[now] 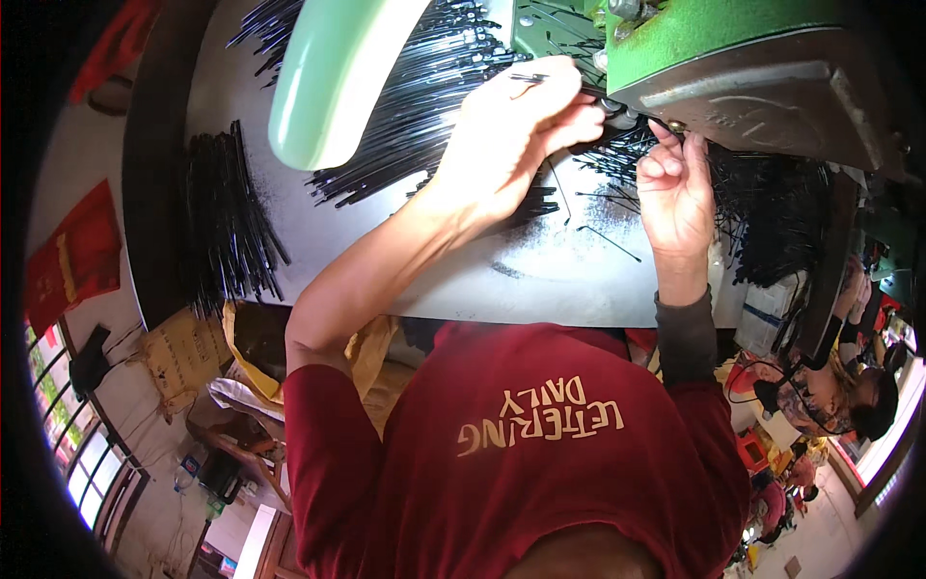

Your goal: The person processes and assembles black cable bundles using an industrial press machine.

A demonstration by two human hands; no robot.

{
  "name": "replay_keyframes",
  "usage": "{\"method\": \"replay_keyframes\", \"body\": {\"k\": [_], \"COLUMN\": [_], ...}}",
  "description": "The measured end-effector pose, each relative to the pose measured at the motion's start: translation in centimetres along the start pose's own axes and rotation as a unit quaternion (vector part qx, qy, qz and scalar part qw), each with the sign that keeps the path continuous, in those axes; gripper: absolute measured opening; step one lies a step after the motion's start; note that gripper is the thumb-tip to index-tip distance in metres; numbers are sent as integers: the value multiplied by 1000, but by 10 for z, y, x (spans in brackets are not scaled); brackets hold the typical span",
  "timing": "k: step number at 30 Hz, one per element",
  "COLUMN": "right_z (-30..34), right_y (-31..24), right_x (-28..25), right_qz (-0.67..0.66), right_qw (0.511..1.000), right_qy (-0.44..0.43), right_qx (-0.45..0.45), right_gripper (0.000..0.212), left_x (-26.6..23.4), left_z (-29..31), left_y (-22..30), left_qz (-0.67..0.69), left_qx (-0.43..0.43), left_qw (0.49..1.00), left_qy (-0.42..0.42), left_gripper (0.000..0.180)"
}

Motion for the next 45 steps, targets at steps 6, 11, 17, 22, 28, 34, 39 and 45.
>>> {"method": "replay_keyframes", "body": {"k": [6, 11, 17, 22, 28, 34, 39, 45], "right_z": [2, 1, 0, 0, 0, 0, 1, -1], "right_y": [4, -2, 7, 1, 5, 5, 5, 4], "right_x": [6, 3, 11, 12, 5, 12, 10, 9], "right_qz": [57, 80, 84, 80, 78, 101, 90, 79], "right_qw": [998, 996, 996, 996, 997, 995, 996, 996], "right_qy": [12, 19, -3, -24, 0, 0, -9, -13], "right_qx": [-27, -32, -20, -29, -15, -21, -15, -28], "right_gripper": [23, 23, 18, 23, 19, 23, 23, 24], "left_x": [-14, -7, -17, -6, -11, -13, -13, -7], "left_z": [-9, -10, -6, -7, -7, -3, -5, -4], "left_y": [2, 3, 8, 7, 7, 7, 6, 8], "left_qz": [6, -48, -37, -60, -50, -5, -38, -51], "left_qx": [30, 73, 76, 92, 75, 91, 79, 92], "left_qw": [999, 996, 996, 994, 996, 996, 996, 994], "left_qy": [18, 31, 34, 26, 28, 22, 31, 19], "left_gripper": [22, 19, 21, 19, 20, 18, 18, 18]}}
Point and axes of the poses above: each hand's wrist, its own z-axis away from the middle knuckle, its own x-axis out of the palm, y = z × x, the point moved 10 cm from there along -z, towards the middle knuckle, and after that the axes turned 3 degrees about -y, right-handed, at the moved point
